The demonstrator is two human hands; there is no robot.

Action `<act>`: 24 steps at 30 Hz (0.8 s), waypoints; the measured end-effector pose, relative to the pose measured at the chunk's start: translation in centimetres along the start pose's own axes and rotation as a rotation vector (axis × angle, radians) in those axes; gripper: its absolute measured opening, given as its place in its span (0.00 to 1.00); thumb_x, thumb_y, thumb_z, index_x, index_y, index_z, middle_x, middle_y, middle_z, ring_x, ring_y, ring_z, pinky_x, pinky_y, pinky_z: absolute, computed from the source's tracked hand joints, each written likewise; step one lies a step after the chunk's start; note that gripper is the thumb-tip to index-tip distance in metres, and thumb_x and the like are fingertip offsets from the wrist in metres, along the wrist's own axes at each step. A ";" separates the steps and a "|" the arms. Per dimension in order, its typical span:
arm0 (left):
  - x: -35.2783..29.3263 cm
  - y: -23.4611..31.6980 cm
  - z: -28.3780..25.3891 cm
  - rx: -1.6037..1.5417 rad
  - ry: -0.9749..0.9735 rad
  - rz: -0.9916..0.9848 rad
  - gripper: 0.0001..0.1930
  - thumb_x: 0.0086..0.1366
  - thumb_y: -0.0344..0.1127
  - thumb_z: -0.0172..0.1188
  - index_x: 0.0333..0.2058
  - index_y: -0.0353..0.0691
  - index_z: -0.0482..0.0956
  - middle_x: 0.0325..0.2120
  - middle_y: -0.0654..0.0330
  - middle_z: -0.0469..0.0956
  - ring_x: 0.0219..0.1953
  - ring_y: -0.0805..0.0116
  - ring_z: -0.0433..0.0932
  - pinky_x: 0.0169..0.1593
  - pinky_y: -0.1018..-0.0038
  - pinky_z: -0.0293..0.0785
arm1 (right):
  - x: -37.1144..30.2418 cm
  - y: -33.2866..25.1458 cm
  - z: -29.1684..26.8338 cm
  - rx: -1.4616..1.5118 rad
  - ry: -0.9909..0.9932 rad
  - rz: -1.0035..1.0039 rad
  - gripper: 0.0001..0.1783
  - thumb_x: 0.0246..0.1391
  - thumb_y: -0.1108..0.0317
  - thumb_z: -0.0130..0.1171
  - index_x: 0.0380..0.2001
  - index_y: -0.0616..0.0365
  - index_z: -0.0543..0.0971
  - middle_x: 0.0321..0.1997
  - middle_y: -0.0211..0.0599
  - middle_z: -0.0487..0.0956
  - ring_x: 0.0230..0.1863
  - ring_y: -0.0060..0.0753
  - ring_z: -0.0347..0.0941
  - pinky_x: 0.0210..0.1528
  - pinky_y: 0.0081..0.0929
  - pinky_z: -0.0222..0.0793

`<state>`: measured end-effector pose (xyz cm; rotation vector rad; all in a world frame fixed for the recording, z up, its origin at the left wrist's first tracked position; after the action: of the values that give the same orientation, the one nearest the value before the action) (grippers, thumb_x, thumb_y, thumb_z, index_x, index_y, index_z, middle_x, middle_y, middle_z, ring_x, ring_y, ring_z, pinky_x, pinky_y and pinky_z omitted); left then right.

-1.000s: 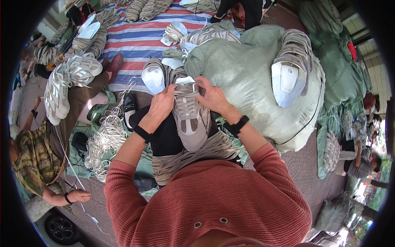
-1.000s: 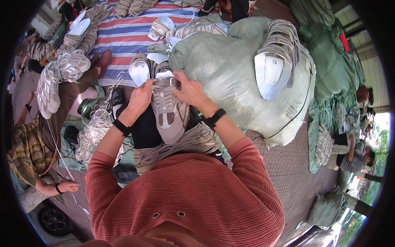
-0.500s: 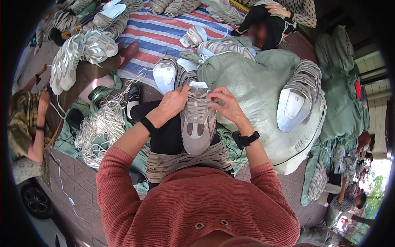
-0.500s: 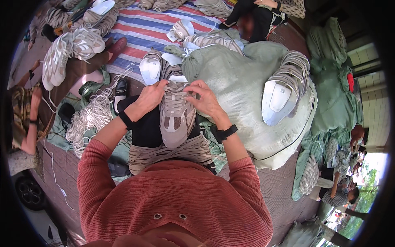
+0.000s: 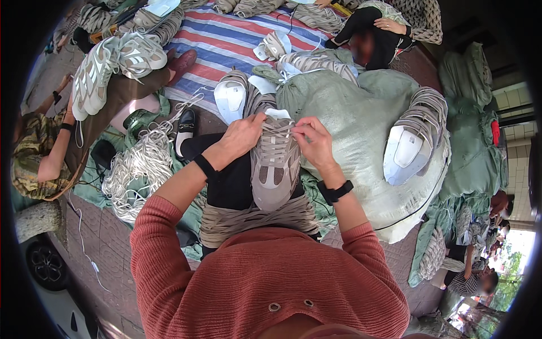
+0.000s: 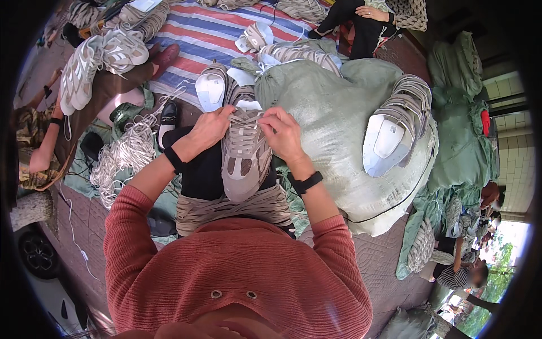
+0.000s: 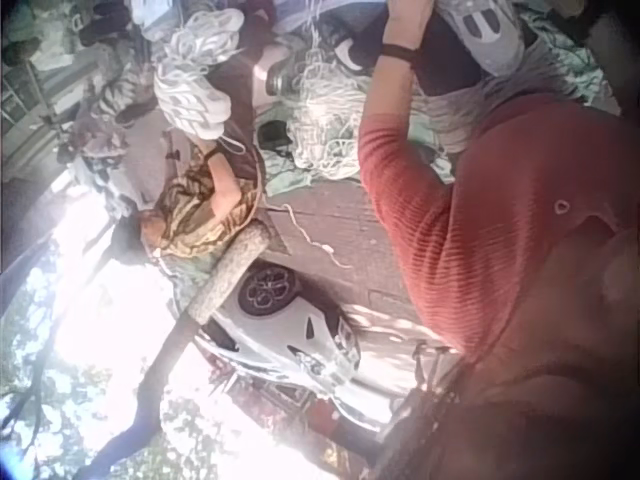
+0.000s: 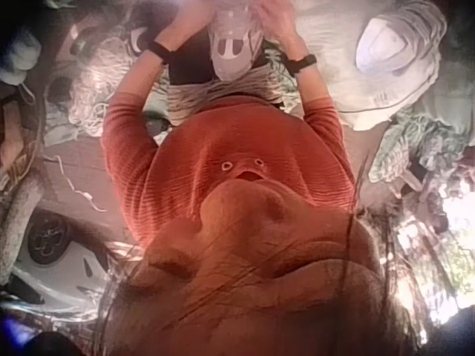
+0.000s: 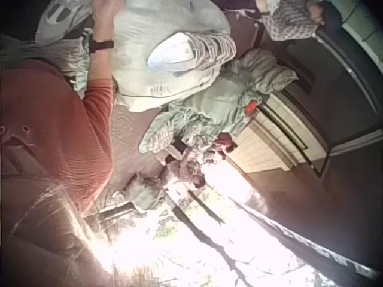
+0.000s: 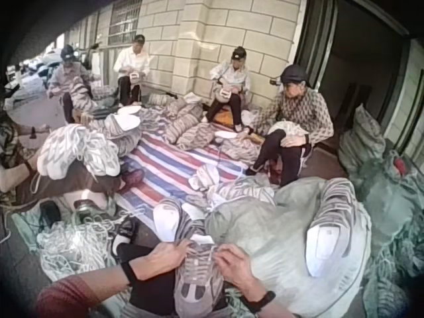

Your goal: The person is lacing a beige sneaker by hand. They thread a white lace through the eyelets of the shoe, pulling it tight and adjusting the loops. The person works on a single shoe while sitting on the ground, surrounded by large sacks of shoes and other materials.

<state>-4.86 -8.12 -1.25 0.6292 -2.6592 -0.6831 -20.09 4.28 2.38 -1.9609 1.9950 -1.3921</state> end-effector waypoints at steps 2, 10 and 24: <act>0.0 0.0 -0.1 -0.004 0.001 0.000 0.16 0.59 0.27 0.53 0.48 0.37 0.67 0.34 0.42 0.78 0.33 0.39 0.78 0.36 0.51 0.76 | -0.7 -1.1 0.2 -0.152 0.099 -0.042 0.06 0.44 0.75 0.66 0.28 0.54 0.80 0.33 0.32 0.76 0.30 0.38 0.74 0.32 0.30 0.71; 0.0 0.1 -0.1 -0.001 -0.001 -0.001 0.17 0.60 0.27 0.53 0.48 0.37 0.67 0.37 0.42 0.78 0.33 0.39 0.78 0.37 0.51 0.76 | -1.1 -0.1 2.0 -0.325 0.123 -0.004 0.11 0.46 0.72 0.64 0.20 0.56 0.70 0.26 0.36 0.72 0.20 0.43 0.72 0.22 0.37 0.68; 0.2 0.9 -0.2 0.011 -0.007 -0.017 0.15 0.62 0.29 0.52 0.47 0.36 0.66 0.34 0.43 0.78 0.32 0.40 0.78 0.36 0.52 0.77 | -2.5 -0.2 2.3 -0.086 0.058 0.346 0.23 0.46 0.68 0.62 0.47 0.55 0.70 0.33 0.37 0.72 0.32 0.44 0.73 0.36 0.41 0.68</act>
<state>-5.24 -7.60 -0.56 0.6538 -2.6689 -0.6770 -18.12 5.01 -0.24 -1.5166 2.3153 -1.3103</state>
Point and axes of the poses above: each hand's wrist, its own x-axis towards the middle knuckle, its own z-axis out of the palm, y = z × x, the point moved 6 cm from there along x, towards the middle knuckle
